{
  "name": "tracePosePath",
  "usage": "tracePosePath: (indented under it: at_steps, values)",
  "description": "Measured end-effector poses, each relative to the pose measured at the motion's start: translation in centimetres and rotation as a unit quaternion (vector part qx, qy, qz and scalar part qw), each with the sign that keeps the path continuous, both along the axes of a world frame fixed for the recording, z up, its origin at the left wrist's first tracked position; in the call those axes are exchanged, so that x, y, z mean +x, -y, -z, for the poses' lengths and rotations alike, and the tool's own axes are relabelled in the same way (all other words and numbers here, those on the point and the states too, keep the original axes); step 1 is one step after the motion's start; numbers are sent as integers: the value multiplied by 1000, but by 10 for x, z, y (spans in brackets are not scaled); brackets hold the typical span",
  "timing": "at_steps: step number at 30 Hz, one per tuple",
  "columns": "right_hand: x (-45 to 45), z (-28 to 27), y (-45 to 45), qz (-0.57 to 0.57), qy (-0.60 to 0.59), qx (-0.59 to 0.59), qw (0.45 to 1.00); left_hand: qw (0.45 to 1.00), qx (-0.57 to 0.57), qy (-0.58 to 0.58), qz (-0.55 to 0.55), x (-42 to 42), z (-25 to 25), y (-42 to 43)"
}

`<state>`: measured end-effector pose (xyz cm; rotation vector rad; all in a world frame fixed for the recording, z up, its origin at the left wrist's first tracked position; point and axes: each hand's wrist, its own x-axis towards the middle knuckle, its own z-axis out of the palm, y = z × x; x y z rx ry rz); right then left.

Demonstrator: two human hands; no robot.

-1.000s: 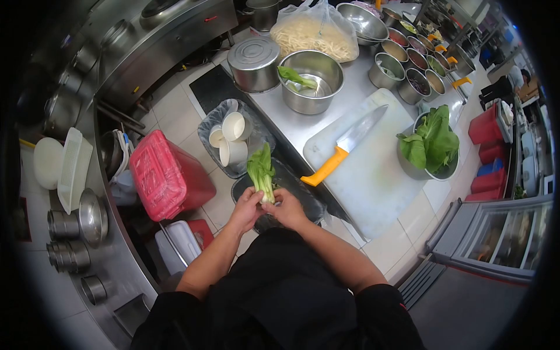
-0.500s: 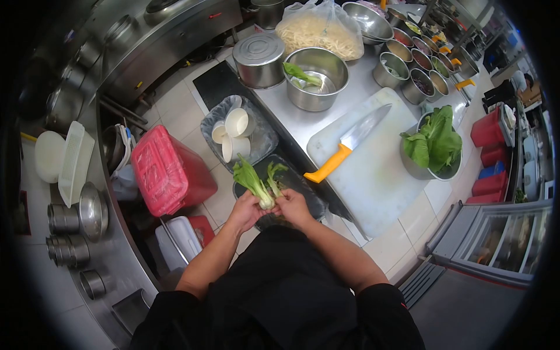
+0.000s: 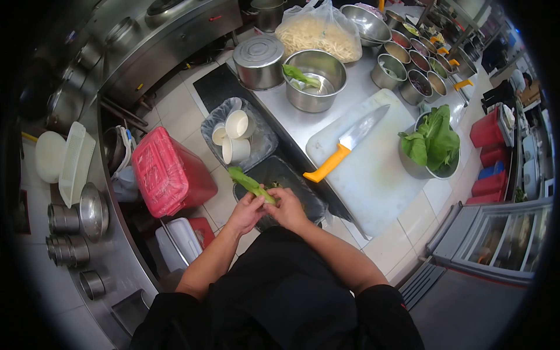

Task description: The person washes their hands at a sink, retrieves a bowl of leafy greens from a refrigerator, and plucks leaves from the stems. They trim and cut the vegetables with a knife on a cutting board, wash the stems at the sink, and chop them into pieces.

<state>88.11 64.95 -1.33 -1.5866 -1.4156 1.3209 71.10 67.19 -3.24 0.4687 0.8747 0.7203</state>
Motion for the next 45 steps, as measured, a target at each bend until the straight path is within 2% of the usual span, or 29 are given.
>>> tracePosePath:
  at_steps: [5,8,11,17,20,23,26,29,32,35,37,39,41,42,43,45]
  values:
    - [6,14,-2,-21,-64,33,997,999,-14,46,4,-8,-6,2]
    - [6,-13,1,-45,26,22,998,999,27,-22,26,-8,4,3]
    - [6,-16,2,-42,24,24,999,1000,20,-15,18,-6,9,4]
    - [5,-15,6,-20,48,82,995,999,-22,35,-12,-6,9,3]
    - [5,-3,6,5,14,189,982,994,-49,86,-52,-9,7,2]
    - [0,-12,5,56,-87,60,993,986,-83,134,-61,-12,13,1]
    - [9,-3,1,40,-46,-27,998,982,-84,155,-61,-13,16,-2]
    - [19,-5,0,0,73,-101,992,979,-83,168,-74,-17,7,-4]
    - [14,8,16,-6,232,-51,971,984,-68,157,-41,-26,7,-10]
    - [16,-39,10,-113,97,73,986,989,-33,141,-17,-25,-18,-18]
    - [10,-90,0,-163,192,249,935,996,-10,87,18,-25,-26,-25]
    - [12,-127,-16,-212,331,400,828,997,31,21,61,-14,-47,-34]
    - [26,-140,-24,-219,364,428,798,989,86,-56,106,8,-84,-41]
    - [34,-146,-27,-223,380,440,782,975,150,-60,150,8,-83,-48]
    - [44,-153,-30,-221,374,447,782,977,131,16,167,14,-96,-53]
    - [70,-178,-23,-189,364,379,829,964,85,164,193,25,-127,-59]
